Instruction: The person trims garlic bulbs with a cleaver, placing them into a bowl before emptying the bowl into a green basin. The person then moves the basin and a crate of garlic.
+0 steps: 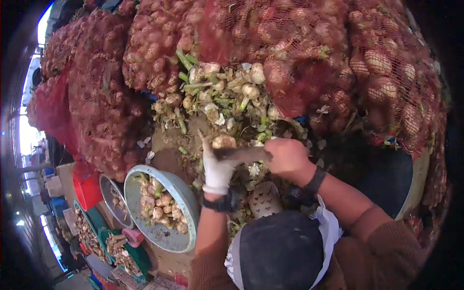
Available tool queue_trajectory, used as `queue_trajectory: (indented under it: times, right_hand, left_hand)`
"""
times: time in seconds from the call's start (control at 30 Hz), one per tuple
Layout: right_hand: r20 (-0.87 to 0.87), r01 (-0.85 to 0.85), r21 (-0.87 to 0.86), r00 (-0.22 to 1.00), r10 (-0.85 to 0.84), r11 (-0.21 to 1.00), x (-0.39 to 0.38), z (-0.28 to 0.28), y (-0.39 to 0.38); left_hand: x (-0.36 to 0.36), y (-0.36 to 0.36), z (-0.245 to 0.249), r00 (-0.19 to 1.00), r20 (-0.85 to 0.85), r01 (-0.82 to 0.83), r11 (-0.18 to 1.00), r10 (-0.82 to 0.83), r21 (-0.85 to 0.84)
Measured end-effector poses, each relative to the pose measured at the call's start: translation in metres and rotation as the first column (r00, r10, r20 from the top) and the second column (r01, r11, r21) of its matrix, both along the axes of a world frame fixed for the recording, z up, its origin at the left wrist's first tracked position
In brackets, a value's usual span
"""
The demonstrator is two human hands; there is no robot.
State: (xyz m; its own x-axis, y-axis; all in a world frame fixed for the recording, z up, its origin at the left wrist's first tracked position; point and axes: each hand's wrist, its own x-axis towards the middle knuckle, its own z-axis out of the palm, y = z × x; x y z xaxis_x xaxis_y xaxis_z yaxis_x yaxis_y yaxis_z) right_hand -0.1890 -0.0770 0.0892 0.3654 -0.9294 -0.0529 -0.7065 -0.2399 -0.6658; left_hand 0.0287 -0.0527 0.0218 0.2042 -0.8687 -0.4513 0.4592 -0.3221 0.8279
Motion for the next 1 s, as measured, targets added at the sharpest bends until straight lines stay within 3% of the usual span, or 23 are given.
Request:
queue_trajectory:
  times: [0.03, 0.07, 0.13, 0.17, 0.23, 0.27, 0.3, 0.33, 0.4, 0.47, 0.5, 0.53, 0.6, 0.63, 0.7, 0.73, 0.77, 0.8, 0.87, 0.9, 0.93, 0.97, 1.0]
  right_hand:
    - [-0.009, -0.089, -0.103, 0.996, 0.088, 0.991, 0.008, 0.002, 0.004]
    - [-0.024, -0.172, -0.207, 0.985, 0.171, 0.963, 0.015, 0.006, 0.008]
    - [-0.001, -0.213, -0.218, 0.976, 0.218, 0.953, 0.024, 0.014, 0.012]
    - [0.001, -0.236, -0.237, 0.970, 0.243, 0.942, 0.027, 0.015, 0.013]
    - [0.000, -0.241, -0.245, 0.969, 0.248, 0.939, 0.028, 0.015, 0.016]
    - [0.015, -0.223, -0.250, 0.972, 0.235, 0.942, 0.027, 0.014, 0.014]
    - [0.028, -0.209, -0.260, 0.974, 0.224, 0.943, 0.025, 0.012, 0.013]
    - [0.021, -0.202, -0.259, 0.977, 0.214, 0.945, 0.023, 0.010, 0.014]
    - [0.070, -0.163, -0.284, 0.979, 0.190, 0.945, 0.021, -0.001, 0.015]
    - [0.022, -0.186, -0.257, 0.980, 0.198, 0.948, 0.012, -0.019, 0.013]
    - [-0.015, -0.208, -0.228, 0.978, 0.210, 0.951, 0.005, -0.025, 0.011]
    - [-0.191, 0.006, 0.282, 0.980, 0.051, 0.959, -0.001, -0.028, 0.005]
    - [-0.192, 0.100, 0.303, 0.981, -0.042, 0.948, -0.039, -0.086, 0.003]
    - [-0.193, 0.085, 0.300, 0.981, -0.027, 0.950, -0.031, -0.077, -0.003]
    - [0.149, -0.022, 0.561, 0.986, -0.075, 0.828, 0.003, -0.033, 0.001]
    - [0.371, -0.103, 0.574, 0.917, -0.146, 0.812, 0.019, -0.015, 0.003]
    - [0.504, -0.164, 0.655, 0.822, -0.265, 0.737, 0.036, -0.013, 0.005]
    - [0.597, -0.168, 0.543, 0.766, -0.237, 0.823, 0.041, 0.007, 0.003]
    - [0.270, 0.022, 0.212, 0.959, -0.081, 0.977, 0.038, 0.021, 0.004]
    - [0.278, 0.010, 0.213, 0.958, -0.071, 0.977, 0.033, 0.029, 0.004]
    - [0.162, -0.108, 0.063, 0.982, 0.097, 0.992, 0.025, 0.036, 0.005]
    - [0.020, -0.235, -0.070, 0.971, 0.237, 0.969, 0.022, 0.038, 0.007]
    - [0.024, -0.230, -0.065, 0.972, 0.232, 0.971, 0.024, 0.035, 0.013]
  left_hand:
    - [-0.015, 0.021, 0.034, 0.984, 0.173, 0.043, 0.996, -0.030, -0.075]
    - [-0.033, 0.023, 0.047, 0.933, 0.339, -0.026, 0.962, 0.120, -0.270]
    - [-0.027, 0.041, 0.033, 0.897, 0.409, -0.067, 0.967, 0.166, -0.246]
    - [-0.028, 0.040, 0.043, 0.895, 0.417, -0.057, 0.969, 0.157, -0.242]
    - [-0.038, 0.038, 0.067, 0.955, 0.087, -0.260, 0.943, 0.283, -0.208]
    - [-0.039, 0.040, 0.069, 0.960, 0.084, -0.246, 0.948, 0.267, -0.200]
    - [-0.040, 0.043, 0.070, 0.917, 0.349, -0.124, 0.969, 0.194, -0.215]
    - [-0.041, 0.044, 0.070, 0.800, 0.588, -0.002, 0.979, 0.123, -0.202]
    - [-0.045, 0.044, 0.064, 0.802, 0.584, 0.045, 0.963, 0.124, -0.266]
    - [-0.045, 0.048, 0.066, 0.955, 0.136, -0.223, 0.941, 0.263, -0.253]
    - [-0.050, 0.044, 0.092, 0.760, 0.623, -0.059, 0.975, 0.183, -0.214]
    - [-0.052, 0.044, 0.102, 0.780, 0.591, -0.155, 0.978, 0.208, -0.140]
    - [-0.041, 0.045, 0.111, 0.551, 0.773, -0.034, 0.934, 0.314, -0.355]
    - [-0.033, 0.046, 0.101, 0.546, 0.773, -0.067, 0.937, 0.323, -0.344]
    - [-0.044, 0.049, 0.108, 0.590, 0.769, -0.020, 0.957, 0.245, -0.290]
    - [-0.049, 0.039, 0.109, 0.635, 0.747, 0.044, 0.957, 0.194, -0.286]
    - [-0.048, 0.039, 0.104, 0.512, 0.831, 0.166, 0.925, 0.216, -0.343]
    - [-0.053, 0.038, 0.104, 0.515, 0.830, 0.169, 0.924, 0.213, -0.342]
    - [-0.059, 0.036, 0.108, 0.744, 0.621, -0.143, 0.967, 0.244, -0.209]
    - [-0.049, 0.038, 0.104, 0.629, 0.746, -0.063, 0.970, 0.220, -0.234]
    - [-0.033, 0.047, 0.083, 0.503, 0.848, 0.004, 0.981, 0.167, -0.196]
    - [-0.029, 0.043, 0.075, 0.684, 0.689, -0.104, 0.967, 0.239, -0.232]
    - [-0.026, 0.040, 0.069, 0.819, 0.487, -0.210, 0.948, 0.303, -0.237]
